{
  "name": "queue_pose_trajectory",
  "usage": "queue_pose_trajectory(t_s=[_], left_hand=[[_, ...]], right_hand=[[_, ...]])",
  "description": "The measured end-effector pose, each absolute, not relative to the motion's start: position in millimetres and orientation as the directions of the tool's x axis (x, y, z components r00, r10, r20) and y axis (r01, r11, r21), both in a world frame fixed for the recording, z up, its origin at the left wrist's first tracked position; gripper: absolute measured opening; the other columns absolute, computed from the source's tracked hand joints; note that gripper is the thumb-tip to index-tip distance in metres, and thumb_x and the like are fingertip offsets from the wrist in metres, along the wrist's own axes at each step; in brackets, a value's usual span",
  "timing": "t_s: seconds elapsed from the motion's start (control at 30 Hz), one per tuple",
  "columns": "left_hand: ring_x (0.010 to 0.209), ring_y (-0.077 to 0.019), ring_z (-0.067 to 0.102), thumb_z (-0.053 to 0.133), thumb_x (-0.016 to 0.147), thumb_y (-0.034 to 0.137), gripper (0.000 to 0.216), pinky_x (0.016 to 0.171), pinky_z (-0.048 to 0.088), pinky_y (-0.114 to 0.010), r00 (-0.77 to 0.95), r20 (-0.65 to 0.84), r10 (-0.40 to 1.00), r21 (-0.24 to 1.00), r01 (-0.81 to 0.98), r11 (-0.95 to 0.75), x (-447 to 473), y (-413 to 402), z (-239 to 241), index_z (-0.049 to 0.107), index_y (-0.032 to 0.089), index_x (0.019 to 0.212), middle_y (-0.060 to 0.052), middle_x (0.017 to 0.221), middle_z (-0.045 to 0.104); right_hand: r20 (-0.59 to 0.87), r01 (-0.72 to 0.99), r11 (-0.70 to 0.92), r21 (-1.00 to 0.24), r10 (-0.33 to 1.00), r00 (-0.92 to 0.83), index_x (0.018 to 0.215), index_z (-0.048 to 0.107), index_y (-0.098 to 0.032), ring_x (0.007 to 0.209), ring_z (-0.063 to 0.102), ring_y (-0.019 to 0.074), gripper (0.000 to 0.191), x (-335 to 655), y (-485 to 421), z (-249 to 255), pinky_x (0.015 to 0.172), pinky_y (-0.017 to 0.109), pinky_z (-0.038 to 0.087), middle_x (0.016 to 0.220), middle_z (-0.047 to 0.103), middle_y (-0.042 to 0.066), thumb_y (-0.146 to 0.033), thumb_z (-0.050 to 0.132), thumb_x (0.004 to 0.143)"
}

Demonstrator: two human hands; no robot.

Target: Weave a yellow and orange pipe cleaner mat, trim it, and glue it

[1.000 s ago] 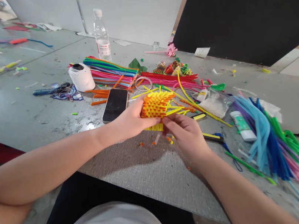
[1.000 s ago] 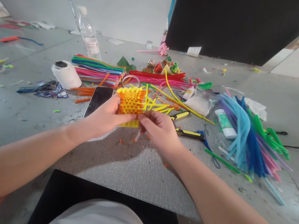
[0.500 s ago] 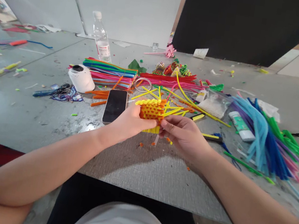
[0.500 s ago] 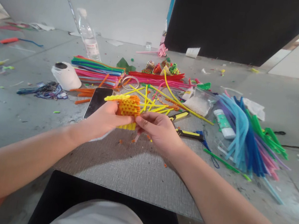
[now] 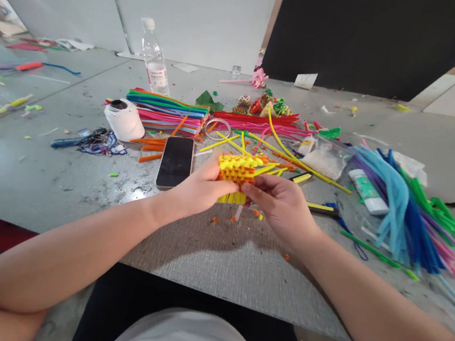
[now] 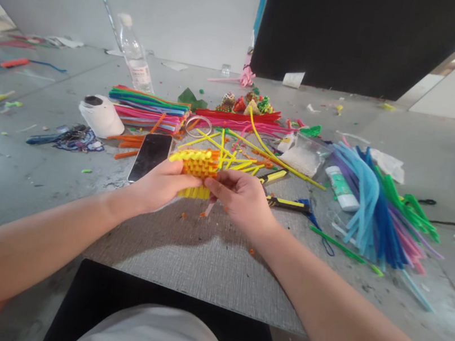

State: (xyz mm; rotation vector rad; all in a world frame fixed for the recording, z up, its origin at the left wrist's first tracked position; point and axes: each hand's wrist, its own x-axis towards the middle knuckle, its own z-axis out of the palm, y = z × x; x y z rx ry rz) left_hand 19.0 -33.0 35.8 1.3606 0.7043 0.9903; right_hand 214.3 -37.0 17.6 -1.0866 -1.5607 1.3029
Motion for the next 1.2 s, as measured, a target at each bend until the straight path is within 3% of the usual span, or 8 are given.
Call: queue_pose_trajectory(t_s=[0.27, 0.43, 0.63, 0.97, 1.1, 1.2], left_hand=[[0.102, -0.024, 0.068, 0.081, 0.083, 0.025, 0.024, 0.099, 0.053, -0.042, 0.412, 0.099, 0.906, 0.972, -0.234, 0.0, 18.6, -30.5, 28.7, 0.071, 0.015, 0.103, -0.007, 0.106, 0.074], [0.107, -0.0263, 0.071, 0.084, 0.079, 0.028, 0.028, 0.107, 0.052, -0.046, 0.407, 0.088, 0.909, 0.959, -0.281, 0.033, 19.4, -29.0, 25.6, 0.074, 0.017, 0.103, -0.007, 0.105, 0.078], [0.11, -0.0285, 0.071, 0.079, 0.081, 0.03, 0.024, 0.111, 0.049, -0.049, 0.412, -0.038, 0.91, 0.968, -0.213, 0.137, 16.3, -28.5, 23.8, 0.078, 0.015, 0.1, -0.008, 0.1, 0.079], [0.097, -0.0258, 0.069, 0.075, 0.083, 0.024, 0.01, 0.094, 0.056, -0.042, 0.359, 0.055, 0.932, 0.998, 0.005, -0.061, 14.0, -28.1, 20.8, 0.067, 0.018, 0.084, -0.004, 0.086, 0.071], [0.095, -0.0227, 0.069, 0.068, 0.085, 0.016, 0.016, 0.09, 0.057, -0.039, 0.349, 0.177, 0.92, 0.984, -0.028, -0.178, 19.7, -34.3, 25.2, 0.058, 0.02, 0.096, -0.003, 0.092, 0.07], [0.091, -0.02, 0.069, 0.065, 0.084, 0.013, 0.022, 0.086, 0.056, -0.036, 0.345, 0.181, 0.921, 0.983, -0.079, -0.164, 21.9, -38.2, 26.0, 0.053, 0.022, 0.1, -0.001, 0.093, 0.069]], right_hand=[[0.083, 0.148, 0.126, -0.981, 0.96, -0.267, 0.085, 0.076, -0.021, 0.07, 0.061, 0.0161, 0.027, 215.8, -36.6, 16.5, 0.064, 0.03, 0.044, 0.079, 0.071, 0.002, -0.048, 0.081, 0.088], [0.219, 0.156, 0.271, -0.95, 0.932, -0.289, 0.084, 0.077, -0.021, 0.072, 0.059, 0.016, 0.019, 216.9, -37.7, 22.7, 0.066, 0.03, 0.046, 0.079, 0.069, 0.001, -0.039, 0.074, 0.092], [0.23, 0.086, 0.27, -0.959, 0.918, -0.323, 0.078, 0.077, -0.022, 0.073, 0.064, 0.0171, 0.021, 219.9, -38.3, 25.4, 0.072, 0.032, 0.049, 0.074, 0.07, 0.001, -0.033, 0.069, 0.094], [0.115, 0.128, 0.164, -0.978, 0.939, -0.325, 0.083, 0.081, -0.022, 0.07, 0.064, 0.0184, 0.027, 217.8, -38.9, 21.0, 0.065, 0.032, 0.05, 0.079, 0.075, 0.004, -0.049, 0.08, 0.087], [0.076, 0.17, 0.127, -0.977, 0.957, -0.281, 0.081, 0.08, -0.021, 0.067, 0.062, 0.0177, 0.03, 214.1, -39.8, 19.6, 0.061, 0.031, 0.047, 0.078, 0.075, 0.005, -0.05, 0.081, 0.084], [0.07, 0.169, 0.116, -0.979, 0.964, -0.255, 0.085, 0.08, -0.021, 0.069, 0.062, 0.0182, 0.03, 213.3, -40.1, 17.5, 0.062, 0.031, 0.047, 0.08, 0.075, 0.005, -0.051, 0.083, 0.082]])
